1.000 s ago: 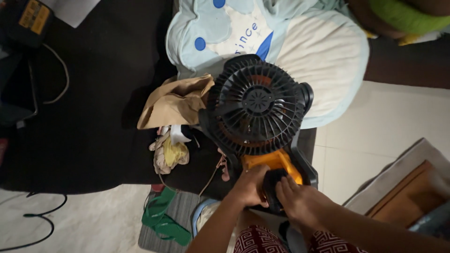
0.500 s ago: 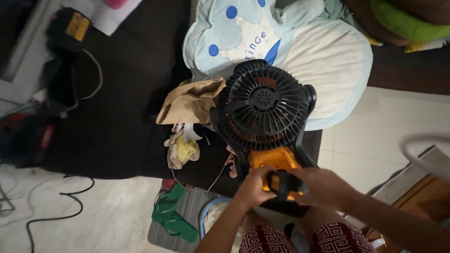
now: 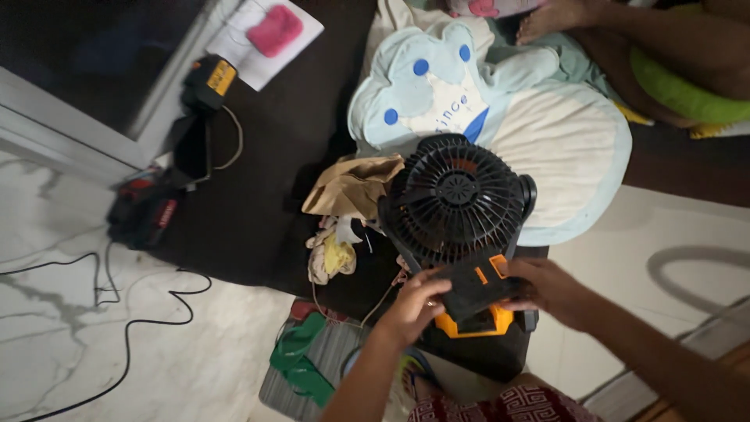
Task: The person assembles a portable fan by attaching the fan head to the base and inserting a battery pack. They then adjust the fan's orientation and handle the battery separately before reinserting it.
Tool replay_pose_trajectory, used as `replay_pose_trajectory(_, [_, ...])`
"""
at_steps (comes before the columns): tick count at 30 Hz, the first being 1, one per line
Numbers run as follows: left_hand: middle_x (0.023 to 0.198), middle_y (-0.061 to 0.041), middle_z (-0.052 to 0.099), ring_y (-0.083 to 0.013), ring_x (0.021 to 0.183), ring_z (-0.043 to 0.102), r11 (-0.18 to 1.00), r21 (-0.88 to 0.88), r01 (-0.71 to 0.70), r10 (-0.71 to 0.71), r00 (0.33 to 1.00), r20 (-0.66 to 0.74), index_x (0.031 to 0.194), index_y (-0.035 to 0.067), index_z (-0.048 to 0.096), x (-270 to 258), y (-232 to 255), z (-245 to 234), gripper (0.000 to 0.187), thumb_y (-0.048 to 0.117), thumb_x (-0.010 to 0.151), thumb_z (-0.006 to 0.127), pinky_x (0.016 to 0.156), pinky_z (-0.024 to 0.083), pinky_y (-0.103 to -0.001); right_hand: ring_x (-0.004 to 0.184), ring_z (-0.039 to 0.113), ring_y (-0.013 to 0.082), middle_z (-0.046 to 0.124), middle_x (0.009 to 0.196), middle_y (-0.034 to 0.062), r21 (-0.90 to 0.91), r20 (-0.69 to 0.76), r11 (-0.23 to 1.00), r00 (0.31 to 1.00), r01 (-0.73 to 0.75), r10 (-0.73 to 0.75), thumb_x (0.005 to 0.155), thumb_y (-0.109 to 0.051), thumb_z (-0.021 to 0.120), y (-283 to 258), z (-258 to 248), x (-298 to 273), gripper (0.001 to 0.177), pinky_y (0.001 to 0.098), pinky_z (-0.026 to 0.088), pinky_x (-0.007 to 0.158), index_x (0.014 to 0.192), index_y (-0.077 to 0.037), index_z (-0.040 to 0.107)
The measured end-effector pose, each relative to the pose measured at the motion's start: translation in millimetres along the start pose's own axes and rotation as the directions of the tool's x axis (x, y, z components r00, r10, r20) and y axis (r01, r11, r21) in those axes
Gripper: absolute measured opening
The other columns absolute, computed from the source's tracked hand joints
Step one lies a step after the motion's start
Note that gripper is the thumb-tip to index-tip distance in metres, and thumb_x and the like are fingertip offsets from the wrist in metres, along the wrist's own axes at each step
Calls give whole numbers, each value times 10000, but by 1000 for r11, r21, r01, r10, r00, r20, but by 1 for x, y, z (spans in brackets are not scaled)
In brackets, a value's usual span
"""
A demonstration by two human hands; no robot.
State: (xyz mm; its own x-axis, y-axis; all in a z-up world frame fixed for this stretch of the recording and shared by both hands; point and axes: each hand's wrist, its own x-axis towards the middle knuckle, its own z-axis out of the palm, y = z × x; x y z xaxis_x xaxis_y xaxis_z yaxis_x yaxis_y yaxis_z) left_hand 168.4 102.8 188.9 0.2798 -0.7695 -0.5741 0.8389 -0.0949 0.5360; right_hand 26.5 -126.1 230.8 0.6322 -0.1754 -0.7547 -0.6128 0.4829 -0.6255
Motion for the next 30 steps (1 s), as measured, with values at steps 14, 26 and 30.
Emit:
replay_pose_trajectory(14, [1121, -77, 711, -252, 982, 743, 966, -153, -208, 167, 955, -245, 1243, 124, 573, 37, 30, 19, 421, 359, 912, 680, 740, 634, -419, 1115, 705, 287, 658, 1332, 91, -63, 37, 997, 998, -48, 51, 896, -606, 604, -65, 56, -3, 716, 413, 628, 893, 1424, -127, 531])
replay_pose_trajectory(26, [1296, -45, 707, -232, 1151, 691, 993, -24, -115, 101, 942, -321, 1407, 188, 591, -5, 90, 44, 673, 611, 885, 554, 880, 562, -432, 1169, 681, 269, 599, 1306, 95, -62, 163, 998, 987, 10, 0, 885, -573, 560, -102, 76, 2, 666, 423, 621, 917, 1385, -133, 543])
replay_pose_trajectory(30, [1333, -34, 657, -234, 1176, 598, 996, -49, -75, 55, 943, -328, 1433, 190, 603, -4, 104, 38, 726, 667, 897, 494, 881, 468, -467, 1159, 675, 273, 633, 1306, 68, -53, 168, 999, 986, 4, 5, 891, -611, 568, -111, 84, 8, 655, 458, 596, 937, 1375, -169, 548])
